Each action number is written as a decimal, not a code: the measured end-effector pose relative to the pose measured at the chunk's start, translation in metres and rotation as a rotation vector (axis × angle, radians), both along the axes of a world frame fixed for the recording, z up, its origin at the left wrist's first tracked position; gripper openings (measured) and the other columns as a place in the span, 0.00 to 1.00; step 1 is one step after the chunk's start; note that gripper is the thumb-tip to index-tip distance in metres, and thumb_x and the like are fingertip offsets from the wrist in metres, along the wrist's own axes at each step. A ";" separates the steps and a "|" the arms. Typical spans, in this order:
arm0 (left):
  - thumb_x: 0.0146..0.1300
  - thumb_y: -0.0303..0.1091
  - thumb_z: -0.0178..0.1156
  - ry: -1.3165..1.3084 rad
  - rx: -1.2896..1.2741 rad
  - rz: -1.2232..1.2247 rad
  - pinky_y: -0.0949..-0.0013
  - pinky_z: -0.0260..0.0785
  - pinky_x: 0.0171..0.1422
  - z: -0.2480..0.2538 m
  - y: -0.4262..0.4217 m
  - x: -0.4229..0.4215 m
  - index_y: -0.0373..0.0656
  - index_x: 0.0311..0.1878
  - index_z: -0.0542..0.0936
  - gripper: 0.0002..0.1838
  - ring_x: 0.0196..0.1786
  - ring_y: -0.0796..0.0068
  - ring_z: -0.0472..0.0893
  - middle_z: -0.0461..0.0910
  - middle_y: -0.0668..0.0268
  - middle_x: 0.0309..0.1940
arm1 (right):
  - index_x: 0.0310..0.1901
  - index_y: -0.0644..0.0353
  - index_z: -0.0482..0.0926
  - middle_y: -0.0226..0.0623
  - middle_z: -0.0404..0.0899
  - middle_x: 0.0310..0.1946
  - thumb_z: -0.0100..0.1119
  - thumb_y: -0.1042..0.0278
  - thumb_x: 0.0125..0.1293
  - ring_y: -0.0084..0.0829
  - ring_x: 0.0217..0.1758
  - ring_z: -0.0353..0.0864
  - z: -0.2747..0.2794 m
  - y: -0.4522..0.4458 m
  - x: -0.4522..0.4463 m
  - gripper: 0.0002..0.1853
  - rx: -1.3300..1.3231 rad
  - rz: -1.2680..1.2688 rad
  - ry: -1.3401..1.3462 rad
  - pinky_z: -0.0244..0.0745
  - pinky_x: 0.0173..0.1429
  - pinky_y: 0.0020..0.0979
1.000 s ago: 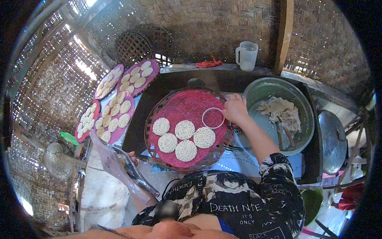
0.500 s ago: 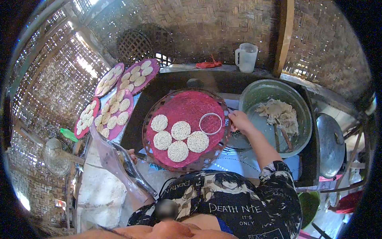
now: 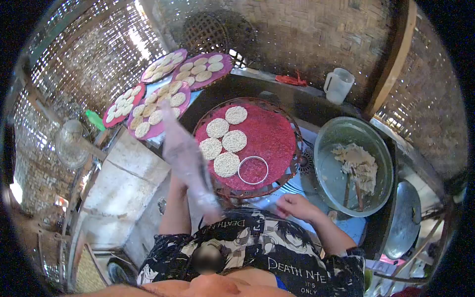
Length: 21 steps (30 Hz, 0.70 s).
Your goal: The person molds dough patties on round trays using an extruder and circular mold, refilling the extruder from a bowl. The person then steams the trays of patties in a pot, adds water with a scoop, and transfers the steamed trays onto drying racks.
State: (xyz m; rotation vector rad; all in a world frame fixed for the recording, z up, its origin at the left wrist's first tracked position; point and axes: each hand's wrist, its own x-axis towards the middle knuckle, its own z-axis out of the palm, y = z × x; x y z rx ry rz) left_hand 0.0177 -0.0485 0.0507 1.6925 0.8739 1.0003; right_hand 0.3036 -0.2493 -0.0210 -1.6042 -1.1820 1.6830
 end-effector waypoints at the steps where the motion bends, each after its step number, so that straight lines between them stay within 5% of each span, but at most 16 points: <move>1: 0.50 0.35 0.61 0.086 0.097 0.004 0.66 0.67 0.51 0.005 -0.002 0.014 0.40 0.45 0.74 0.18 0.45 0.66 0.77 0.78 0.61 0.38 | 0.46 0.63 0.72 0.37 0.75 0.36 0.43 0.45 0.64 0.25 0.37 0.75 0.019 -0.001 0.001 0.25 0.121 0.001 0.032 0.72 0.43 0.26; 5: 0.44 0.38 0.63 0.254 0.250 0.066 0.60 0.63 0.57 0.016 -0.023 0.084 0.38 0.44 0.74 0.23 0.43 0.59 0.77 0.78 0.57 0.34 | 0.54 0.65 0.67 0.40 0.75 0.40 0.28 0.31 0.60 0.27 0.45 0.74 0.079 0.019 -0.034 0.41 0.551 -0.040 0.289 0.69 0.49 0.29; 7: 0.44 0.38 0.62 0.195 0.766 -0.075 0.60 0.61 0.59 0.015 -0.022 0.104 0.39 0.47 0.72 0.25 0.43 0.57 0.77 0.78 0.55 0.32 | 0.48 0.65 0.71 0.40 0.76 0.36 0.28 0.32 0.61 0.27 0.39 0.76 0.080 0.025 -0.032 0.39 0.308 -0.094 0.372 0.71 0.44 0.27; 8: 0.44 0.36 0.61 0.353 0.854 -0.136 0.61 0.62 0.59 0.018 -0.021 0.104 0.39 0.54 0.67 0.31 0.48 0.60 0.76 0.77 0.56 0.39 | 0.47 0.65 0.71 0.40 0.76 0.35 0.28 0.33 0.62 0.27 0.37 0.76 0.082 0.026 -0.026 0.38 0.273 -0.073 0.383 0.71 0.43 0.26; 11: 0.43 0.33 0.63 -0.231 -0.005 -0.674 0.63 0.58 0.63 0.030 -0.007 0.098 0.38 0.60 0.61 0.38 0.59 0.63 0.68 0.67 0.55 0.56 | 0.43 0.63 0.71 0.40 0.76 0.29 0.30 0.36 0.63 0.29 0.29 0.78 0.099 0.021 -0.010 0.34 0.186 -0.071 0.392 0.73 0.36 0.27; 12: 0.46 0.42 0.62 -0.477 -0.223 -0.910 0.60 0.52 0.67 0.036 0.016 0.100 0.40 0.65 0.54 0.43 0.64 0.60 0.60 0.59 0.56 0.62 | 0.44 0.64 0.71 0.40 0.76 0.28 0.30 0.37 0.64 0.30 0.29 0.78 0.103 0.019 -0.006 0.33 0.136 -0.079 0.434 0.74 0.35 0.28; 13: 0.53 0.52 0.54 -0.908 -0.537 -0.910 0.59 0.55 0.65 0.059 0.013 0.103 0.40 0.61 0.60 0.37 0.58 0.59 0.66 0.70 0.56 0.53 | 0.45 0.64 0.70 0.40 0.77 0.28 0.31 0.37 0.64 0.30 0.29 0.79 0.104 0.018 -0.001 0.33 0.082 -0.091 0.478 0.74 0.34 0.28; 15: 0.58 0.58 0.46 -1.190 -0.816 -0.915 0.58 0.62 0.57 0.056 0.039 0.114 0.40 0.53 0.69 0.31 0.44 0.62 0.72 0.76 0.62 0.35 | 0.51 0.61 0.63 0.50 0.75 0.33 0.31 0.35 0.62 0.35 0.29 0.78 0.099 0.023 0.008 0.34 -0.025 -0.052 0.452 0.73 0.32 0.32; 18: 0.60 0.61 0.41 -1.232 -0.856 -0.785 0.61 0.65 0.46 0.039 0.044 0.128 0.43 0.44 0.73 0.29 0.31 0.68 0.70 0.69 0.70 0.20 | 0.48 0.60 0.65 0.50 0.77 0.30 0.33 0.34 0.62 0.35 0.27 0.79 0.103 0.035 0.016 0.33 -0.125 -0.094 0.404 0.74 0.28 0.30; 21: 0.59 0.64 0.41 -1.275 -0.862 -0.684 0.63 0.64 0.41 0.013 0.051 0.136 0.46 0.43 0.73 0.30 0.27 0.70 0.69 0.65 0.72 0.18 | 0.44 0.61 0.70 0.41 0.77 0.27 0.35 0.35 0.62 0.32 0.24 0.78 0.106 0.044 0.022 0.32 -0.192 -0.115 0.268 0.75 0.27 0.31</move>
